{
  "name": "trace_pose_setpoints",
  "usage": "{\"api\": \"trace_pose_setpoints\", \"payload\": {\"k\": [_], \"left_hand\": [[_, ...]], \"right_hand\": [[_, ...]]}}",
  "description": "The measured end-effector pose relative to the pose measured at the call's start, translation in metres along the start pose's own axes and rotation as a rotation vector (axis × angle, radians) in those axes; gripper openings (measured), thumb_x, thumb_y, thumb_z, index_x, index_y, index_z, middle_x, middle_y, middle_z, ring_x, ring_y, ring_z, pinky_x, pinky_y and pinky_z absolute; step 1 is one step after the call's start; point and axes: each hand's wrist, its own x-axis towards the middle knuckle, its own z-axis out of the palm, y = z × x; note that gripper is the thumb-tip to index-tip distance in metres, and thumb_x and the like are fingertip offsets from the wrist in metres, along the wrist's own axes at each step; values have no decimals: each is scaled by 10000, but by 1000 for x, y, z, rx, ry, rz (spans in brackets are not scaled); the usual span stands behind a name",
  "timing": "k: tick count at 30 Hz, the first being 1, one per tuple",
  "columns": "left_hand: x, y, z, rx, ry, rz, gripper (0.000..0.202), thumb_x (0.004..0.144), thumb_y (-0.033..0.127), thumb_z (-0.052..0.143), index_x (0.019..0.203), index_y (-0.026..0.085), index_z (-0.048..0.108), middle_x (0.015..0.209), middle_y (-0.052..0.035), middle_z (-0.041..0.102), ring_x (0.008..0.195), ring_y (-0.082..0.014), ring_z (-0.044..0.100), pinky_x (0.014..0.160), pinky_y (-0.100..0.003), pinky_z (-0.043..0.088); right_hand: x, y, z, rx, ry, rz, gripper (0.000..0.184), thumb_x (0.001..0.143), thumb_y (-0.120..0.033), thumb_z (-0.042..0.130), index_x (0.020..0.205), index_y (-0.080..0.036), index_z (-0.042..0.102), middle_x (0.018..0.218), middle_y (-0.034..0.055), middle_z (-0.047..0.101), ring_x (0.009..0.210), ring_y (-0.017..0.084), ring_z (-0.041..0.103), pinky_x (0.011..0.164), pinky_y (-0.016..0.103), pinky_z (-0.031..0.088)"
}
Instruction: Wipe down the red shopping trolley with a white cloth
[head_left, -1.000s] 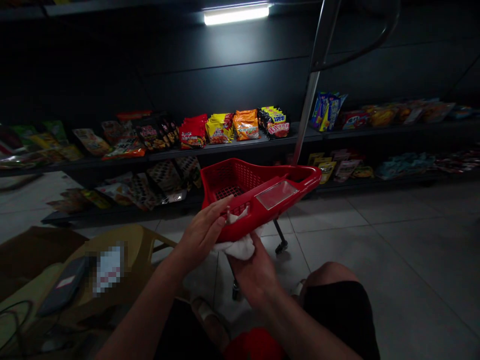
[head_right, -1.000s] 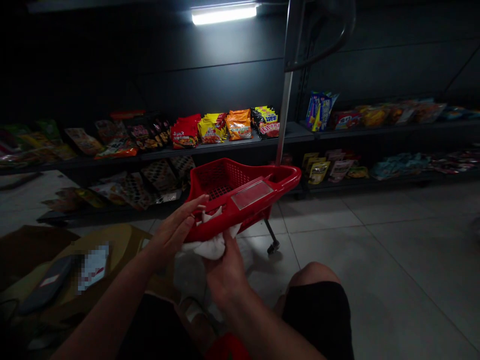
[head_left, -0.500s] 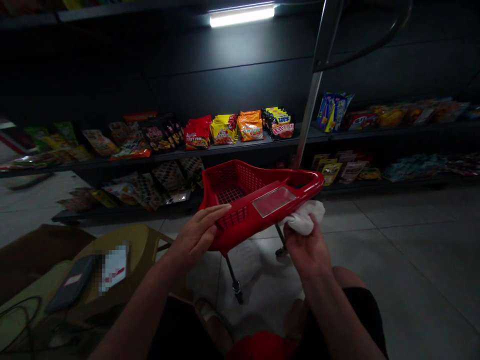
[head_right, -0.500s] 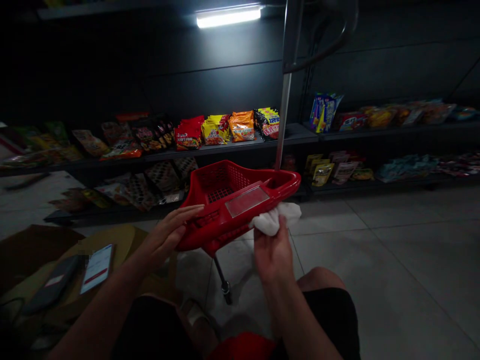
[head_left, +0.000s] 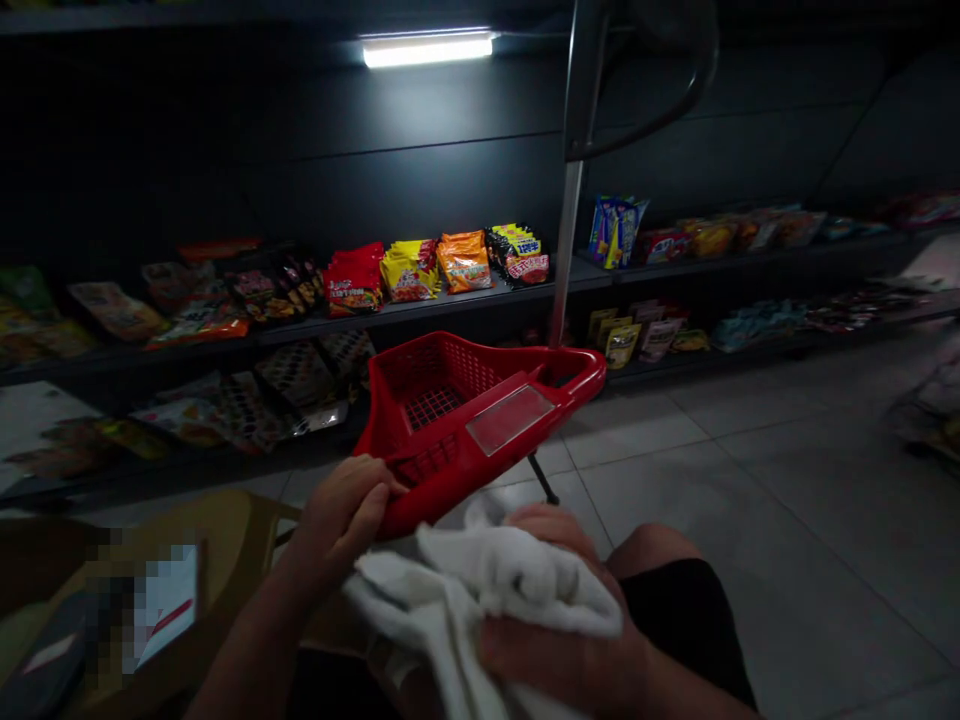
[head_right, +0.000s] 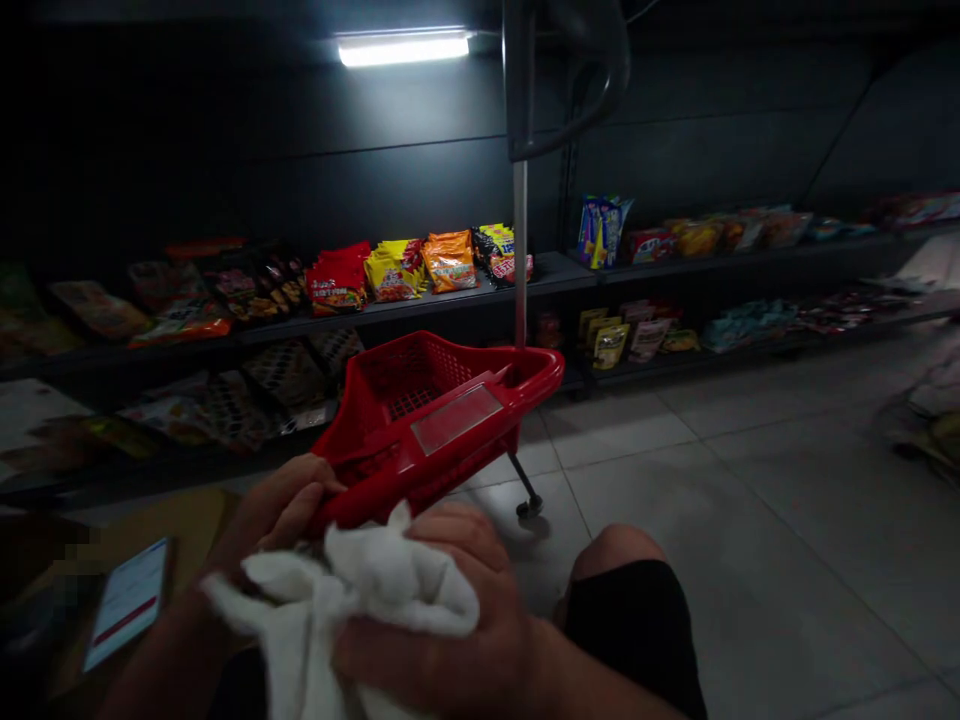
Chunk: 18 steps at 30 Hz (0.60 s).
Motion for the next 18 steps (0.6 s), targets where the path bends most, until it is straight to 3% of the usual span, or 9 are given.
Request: {"api": "trace_pose_setpoints", "payload": {"k": [2,4,7,10,12,14,18], "left_hand": [[0,1,-1,-4,-5,17,357,913,400,377,739,222,632,747,-42,648,730,-202,587,670,-321,486],[0,-1,-2,8,1,31,357,917,383,374,757,221,648,766,-44,659,745,-203,594,691,-324,489],[-3,-9,-7,-3,-25,45,358,921,363,371,764,216,657,775,-43,661,752,-198,595,701,-314,491],[-7,-19,-10,-32,-53,45,353,917,365,378,765,208,655,774,-46,660,760,-200,595,705,-311,494],[-8,-24,-11,-45,-51,30,334,915,361,393,776,207,655,787,-49,664,774,-201,596,721,-313,496],[-10,-28,-10,-58,-26,19,332,919,358,396,777,208,656,808,-53,668,794,-203,598,748,-320,500],[-18,-41,-18,-82,51,-10,397,933,406,356,736,216,644,830,-70,673,858,-227,609,818,-355,516]], "right_hand": [[23,-11,-14,-118,-67,-127,243,676,-381,816,895,-452,742,1072,-37,739,1187,279,609,1159,538,351],[53,-16,-30,-382,-164,-358,270,764,-300,753,1013,-404,747,1204,-16,703,1236,249,576,1213,525,234],[97,-21,-72,-778,-172,-611,343,765,-216,733,1079,-354,744,1224,14,695,1202,241,588,1211,514,210],[126,-32,-123,-1058,-60,-614,335,758,-136,670,1044,-289,754,1157,45,713,1145,251,608,1182,542,209],[133,-42,-142,-1166,-34,-573,311,770,-100,608,1003,-248,753,1084,54,726,1068,242,629,1151,541,237],[130,-49,-137,-1192,-78,-550,287,787,-102,576,991,-219,741,1071,66,716,1030,230,627,1076,474,344],[109,-53,-95,-1203,-134,-532,279,824,-172,587,1077,-199,701,1088,100,691,1003,225,615,882,341,439]]}}
